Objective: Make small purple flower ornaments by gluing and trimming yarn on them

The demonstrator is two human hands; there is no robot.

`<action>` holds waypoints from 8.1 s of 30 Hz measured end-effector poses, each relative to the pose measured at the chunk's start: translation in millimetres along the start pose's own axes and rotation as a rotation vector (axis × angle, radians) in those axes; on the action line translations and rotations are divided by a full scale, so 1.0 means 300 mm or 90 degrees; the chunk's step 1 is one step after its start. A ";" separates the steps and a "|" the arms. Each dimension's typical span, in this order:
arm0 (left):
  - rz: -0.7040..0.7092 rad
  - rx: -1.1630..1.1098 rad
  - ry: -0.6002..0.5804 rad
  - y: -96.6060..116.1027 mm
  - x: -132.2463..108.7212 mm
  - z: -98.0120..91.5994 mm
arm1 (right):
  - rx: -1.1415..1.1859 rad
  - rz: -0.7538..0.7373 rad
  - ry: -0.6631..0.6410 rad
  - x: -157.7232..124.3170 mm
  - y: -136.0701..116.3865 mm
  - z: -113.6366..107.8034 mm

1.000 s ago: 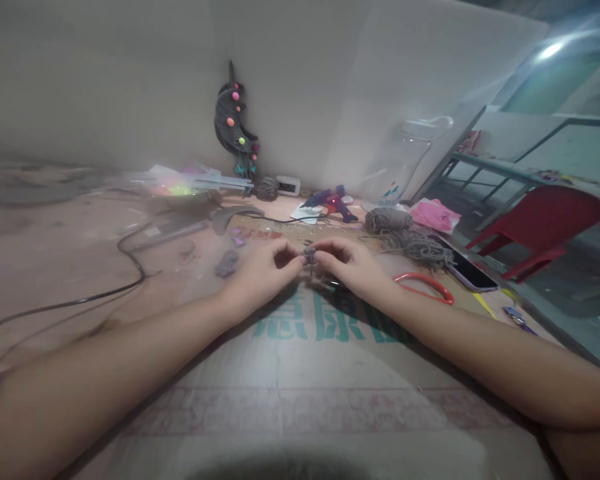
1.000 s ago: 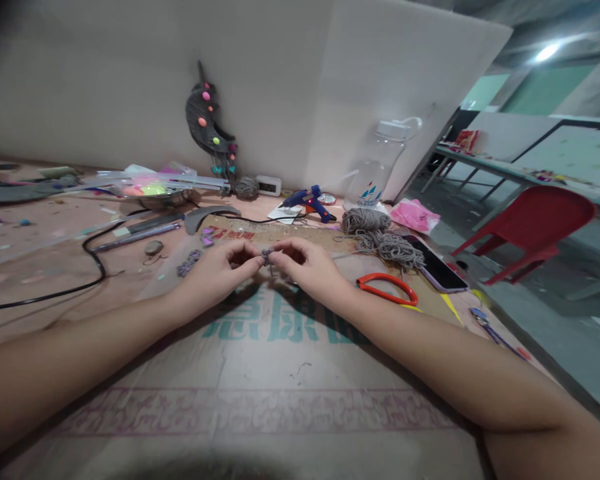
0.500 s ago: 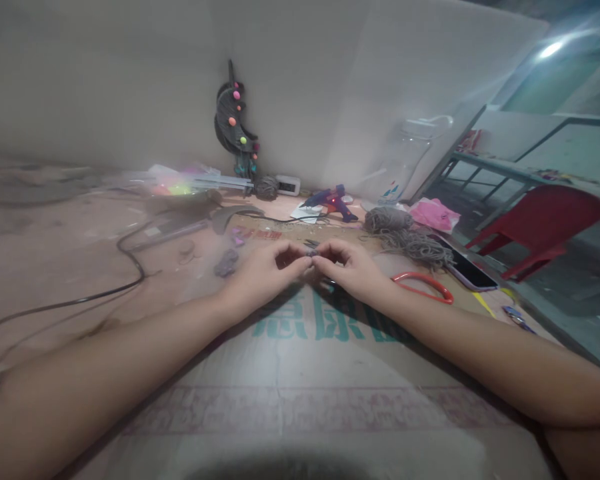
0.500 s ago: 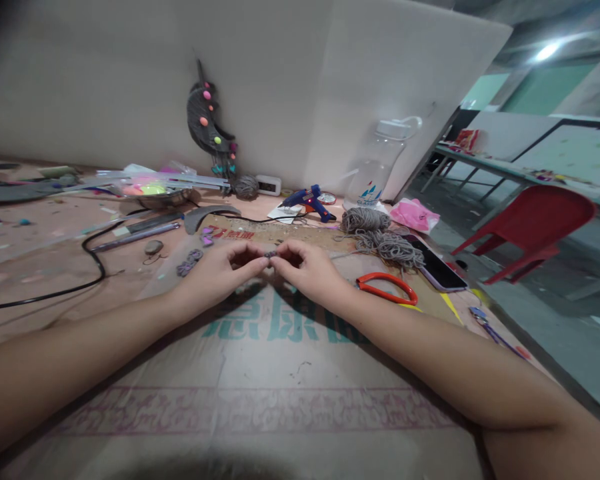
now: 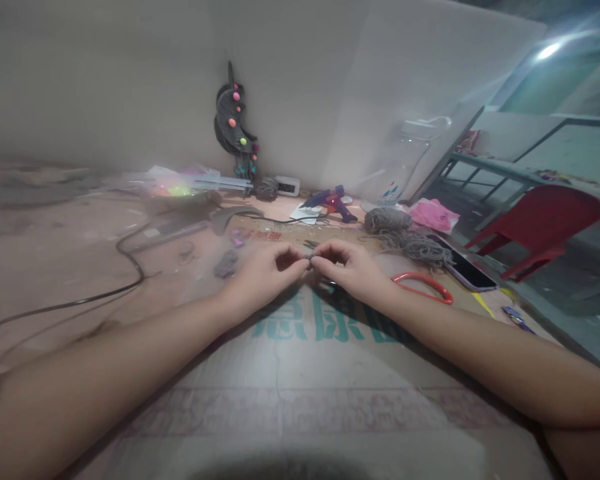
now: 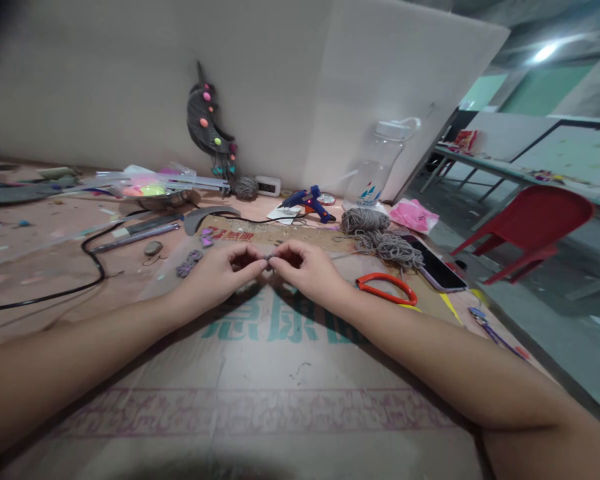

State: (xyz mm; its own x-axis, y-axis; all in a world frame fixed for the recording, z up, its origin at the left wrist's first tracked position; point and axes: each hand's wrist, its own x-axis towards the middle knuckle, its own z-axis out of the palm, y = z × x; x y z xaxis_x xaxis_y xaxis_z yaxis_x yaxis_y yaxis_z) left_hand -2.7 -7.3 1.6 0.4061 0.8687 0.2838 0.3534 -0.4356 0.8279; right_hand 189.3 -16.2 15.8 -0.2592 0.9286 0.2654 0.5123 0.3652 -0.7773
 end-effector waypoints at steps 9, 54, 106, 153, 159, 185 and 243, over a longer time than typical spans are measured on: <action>-0.023 -0.014 0.006 0.004 0.000 0.002 | 0.019 0.002 -0.007 -0.001 0.013 0.000; -0.022 -0.056 0.109 -0.034 0.016 -0.007 | -0.498 -0.144 0.036 0.099 0.166 -0.135; -0.152 -0.463 -0.046 -0.008 0.029 -0.002 | -0.033 -0.041 -0.098 0.024 0.070 -0.020; -0.168 -0.509 -0.056 -0.015 0.035 0.000 | 0.004 -0.013 -0.150 0.025 0.078 -0.026; -0.181 -0.512 -0.046 -0.014 0.037 0.001 | 0.009 -0.011 -0.189 0.025 0.062 -0.028; -0.171 -0.500 -0.053 -0.040 0.039 0.000 | -0.076 -0.070 -0.184 0.014 0.060 -0.019; -0.110 -0.282 0.012 -0.023 0.029 -0.004 | -0.530 -0.514 0.165 0.012 0.092 -0.081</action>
State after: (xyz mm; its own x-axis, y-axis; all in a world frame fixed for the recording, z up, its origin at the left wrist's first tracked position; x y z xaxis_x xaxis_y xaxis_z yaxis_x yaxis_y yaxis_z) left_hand -2.5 3.5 -1.2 0.3558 0.9257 0.1287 0.0191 -0.1449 0.9893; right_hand 222.4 -1.2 9.0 -0.6271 0.3609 0.6903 0.6758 0.6927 0.2517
